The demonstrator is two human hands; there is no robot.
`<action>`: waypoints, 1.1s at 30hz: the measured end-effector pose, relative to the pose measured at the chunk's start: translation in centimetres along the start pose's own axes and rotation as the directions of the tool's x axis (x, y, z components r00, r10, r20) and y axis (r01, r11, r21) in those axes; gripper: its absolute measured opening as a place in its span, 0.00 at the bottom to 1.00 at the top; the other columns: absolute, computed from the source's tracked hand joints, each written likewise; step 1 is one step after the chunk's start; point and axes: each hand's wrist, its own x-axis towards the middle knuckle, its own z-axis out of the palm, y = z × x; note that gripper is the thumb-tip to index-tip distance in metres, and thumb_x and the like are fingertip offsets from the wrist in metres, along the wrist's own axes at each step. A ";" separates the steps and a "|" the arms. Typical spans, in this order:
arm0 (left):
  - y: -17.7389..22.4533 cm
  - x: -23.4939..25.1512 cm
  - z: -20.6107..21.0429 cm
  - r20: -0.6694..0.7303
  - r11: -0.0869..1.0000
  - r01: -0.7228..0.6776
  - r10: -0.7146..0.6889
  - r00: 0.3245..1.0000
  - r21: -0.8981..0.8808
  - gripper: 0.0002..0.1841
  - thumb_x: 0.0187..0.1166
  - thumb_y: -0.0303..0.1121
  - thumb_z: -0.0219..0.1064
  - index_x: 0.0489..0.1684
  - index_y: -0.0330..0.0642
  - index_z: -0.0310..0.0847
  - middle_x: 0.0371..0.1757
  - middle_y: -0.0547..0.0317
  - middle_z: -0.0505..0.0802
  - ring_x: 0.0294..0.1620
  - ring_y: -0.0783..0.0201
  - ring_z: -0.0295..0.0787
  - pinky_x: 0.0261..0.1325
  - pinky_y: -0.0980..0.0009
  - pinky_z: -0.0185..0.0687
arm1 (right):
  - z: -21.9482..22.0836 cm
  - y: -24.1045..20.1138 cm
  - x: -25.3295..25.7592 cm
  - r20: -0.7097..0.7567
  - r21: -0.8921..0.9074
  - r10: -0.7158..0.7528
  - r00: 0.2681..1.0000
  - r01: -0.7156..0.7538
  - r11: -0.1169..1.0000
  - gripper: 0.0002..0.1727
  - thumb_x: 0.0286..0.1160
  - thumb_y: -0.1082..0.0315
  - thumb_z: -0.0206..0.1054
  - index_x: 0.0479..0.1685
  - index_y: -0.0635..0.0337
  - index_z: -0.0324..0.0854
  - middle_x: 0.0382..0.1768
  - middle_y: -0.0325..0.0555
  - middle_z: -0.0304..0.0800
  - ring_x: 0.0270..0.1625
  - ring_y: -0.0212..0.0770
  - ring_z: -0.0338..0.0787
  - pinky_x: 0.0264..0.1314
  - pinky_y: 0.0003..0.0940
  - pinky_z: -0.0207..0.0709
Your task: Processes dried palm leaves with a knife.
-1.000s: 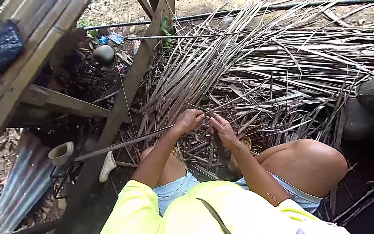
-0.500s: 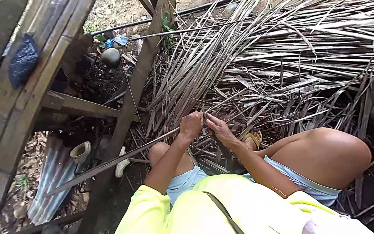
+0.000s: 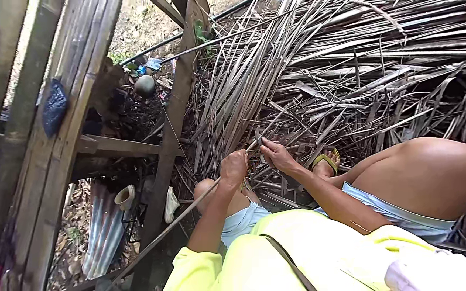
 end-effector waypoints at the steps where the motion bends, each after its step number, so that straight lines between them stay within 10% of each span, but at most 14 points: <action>1: -0.1 -0.3 -0.1 0.016 1.000 -0.003 0.003 1.000 0.009 0.15 0.92 0.38 0.57 0.51 0.39 0.88 0.46 0.40 0.94 0.51 0.39 0.94 0.53 0.40 0.85 | -0.3 0.2 -0.1 -0.016 0.031 0.022 1.000 -0.021 0.999 0.28 0.95 0.53 0.51 0.90 0.50 0.64 0.20 0.43 0.72 0.15 0.35 0.68 0.19 0.31 0.67; 16: -4.9 -3.6 -4.2 0.180 0.994 0.041 -0.021 0.983 -0.106 0.15 0.92 0.40 0.59 0.50 0.41 0.90 0.39 0.44 0.92 0.43 0.45 0.90 0.52 0.41 0.82 | -5.9 1.5 3.2 -0.232 0.419 0.171 0.958 -0.060 0.906 0.29 0.93 0.60 0.55 0.92 0.49 0.59 0.22 0.37 0.74 0.15 0.32 0.72 0.16 0.28 0.72; 24: -9.2 -2.9 -4.3 0.060 0.959 0.166 -0.156 0.986 -0.231 0.16 0.92 0.38 0.59 0.45 0.37 0.89 0.28 0.46 0.88 0.30 0.49 0.85 0.42 0.47 0.81 | -10.0 0.4 2.6 -0.615 0.436 0.299 0.730 -0.001 0.900 0.28 0.96 0.56 0.49 0.92 0.48 0.56 0.33 0.42 0.74 0.19 0.34 0.74 0.20 0.30 0.74; 28: -6.7 -1.3 -2.5 0.125 0.933 0.158 -0.123 0.985 -0.325 0.18 0.94 0.38 0.56 0.42 0.34 0.86 0.24 0.50 0.86 0.25 0.57 0.82 0.38 0.56 0.81 | -4.5 -2.1 0.6 -0.242 0.273 0.089 0.966 -0.020 0.962 0.27 0.94 0.58 0.52 0.89 0.52 0.61 0.25 0.39 0.75 0.17 0.32 0.74 0.19 0.30 0.74; 33: -4.1 -0.3 -0.9 0.192 0.902 0.142 -0.068 0.979 -0.407 0.18 0.94 0.38 0.56 0.40 0.34 0.85 0.21 0.56 0.83 0.21 0.64 0.78 0.33 0.65 0.77 | 0.1 -1.4 -0.4 0.191 0.275 0.036 0.981 -0.088 0.957 0.30 0.92 0.62 0.56 0.92 0.47 0.60 0.21 0.42 0.77 0.16 0.33 0.75 0.19 0.28 0.75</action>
